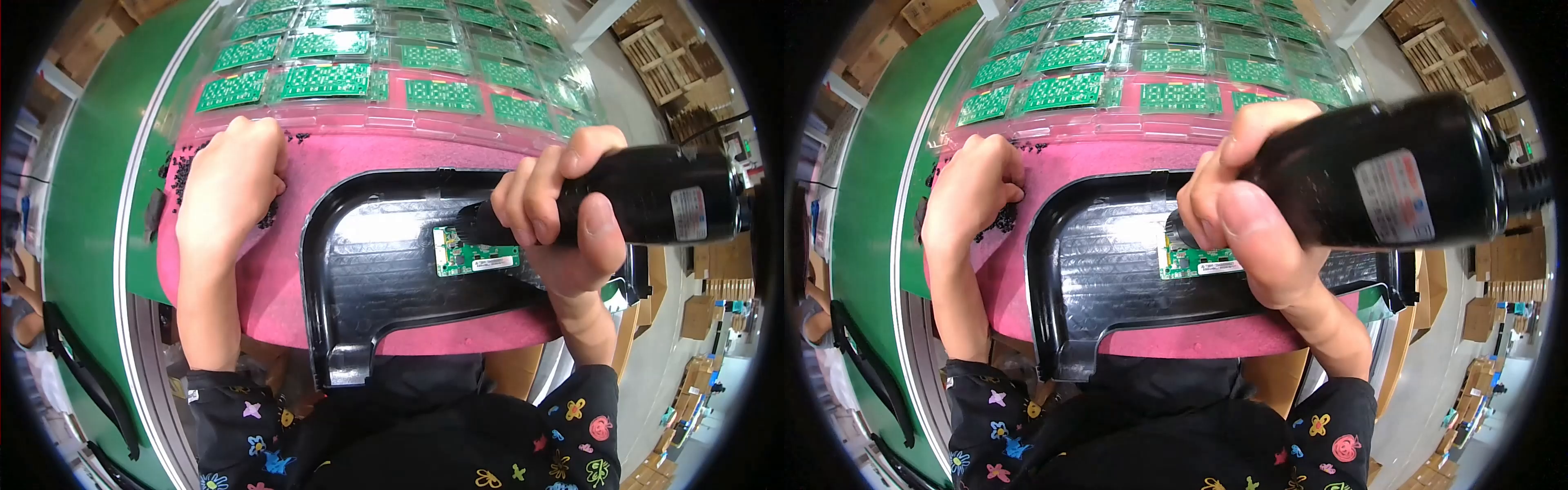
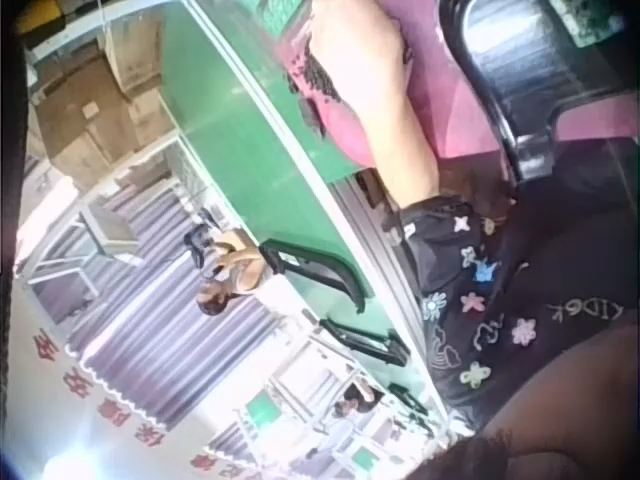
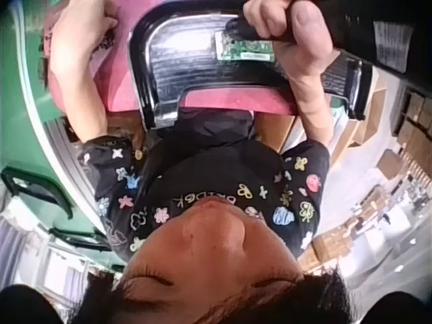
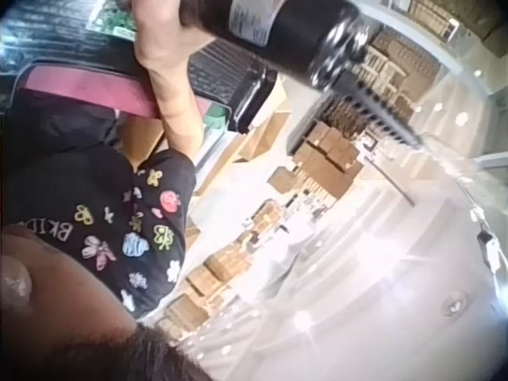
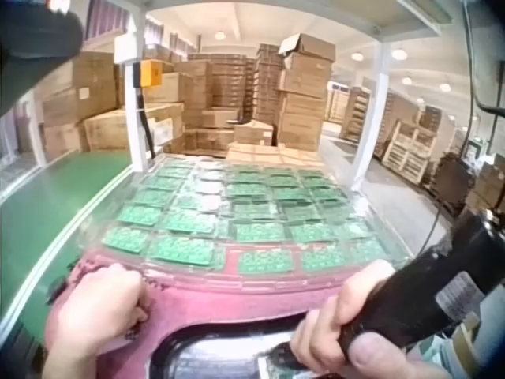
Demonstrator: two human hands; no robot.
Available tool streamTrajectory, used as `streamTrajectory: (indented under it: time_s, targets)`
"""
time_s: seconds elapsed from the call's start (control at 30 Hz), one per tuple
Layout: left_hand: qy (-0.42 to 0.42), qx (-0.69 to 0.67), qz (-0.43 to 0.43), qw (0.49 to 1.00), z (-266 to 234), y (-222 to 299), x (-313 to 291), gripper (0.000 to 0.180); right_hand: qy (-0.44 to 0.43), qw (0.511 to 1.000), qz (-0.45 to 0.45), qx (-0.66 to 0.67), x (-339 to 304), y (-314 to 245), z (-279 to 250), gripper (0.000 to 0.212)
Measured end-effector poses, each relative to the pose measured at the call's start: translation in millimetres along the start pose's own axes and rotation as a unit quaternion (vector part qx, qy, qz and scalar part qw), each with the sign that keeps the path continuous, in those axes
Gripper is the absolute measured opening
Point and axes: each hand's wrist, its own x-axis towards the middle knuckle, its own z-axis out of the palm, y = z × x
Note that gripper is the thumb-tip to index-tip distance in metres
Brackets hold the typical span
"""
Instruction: Assemble electronic circuit boards into plastic housings for fitness equipment using an electric screwdriver and pack the completed units.
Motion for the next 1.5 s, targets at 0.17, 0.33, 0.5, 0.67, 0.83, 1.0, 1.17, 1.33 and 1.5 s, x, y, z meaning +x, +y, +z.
streamTrajectory:
  time_s: [0.17,0.33,0.5,0.67,0.83,1.0,1.17,1.33,1.5]
  targets:
    - [-0.019,0.016,-0.004,1.0,2,-2,6,0.019,-0.058,0.997,0.032,-0.036,16,5,3,0.027]
    - [0.044,0.01,0.075,0.996,11,-17,3,0.015,-0.084,0.996,0.029,-0.024,22,12,2,0.026]
    - [0.081,-0.11,0.114,0.984,0,-3,11,0.011,-0.089,0.996,0.005,-0.017,18,12,0,0.028]
    - [-0.059,-0.412,0.164,0.895,-9,48,6,0.01,-0.048,0.999,0.01,0.005,5,8,-5,0.031]
    - [-0.219,-0.588,0.097,0.773,0,73,-4,0.012,0.006,0.987,-0.09,0.13,-2,-28,-9,0.027]
    - [-0.284,-0.622,0.083,0.725,14,80,-1,0.014,0.02,0.974,-0.133,0.181,-12,-42,-10,0.029]
    - [-0.304,-0.637,0.076,0.704,21,79,-1,0.014,0.049,0.971,-0.161,0.168,-13,-32,-5,0.033]
    - [-0.318,-0.642,0.07,0.694,23,79,0,0.015,0.043,0.969,-0.188,0.154,-15,-30,-5,0.034]
    - [-0.34,-0.655,0.066,0.671,26,79,2,0.016,0.021,0.975,-0.188,0.113,-18,-30,-5,0.036]
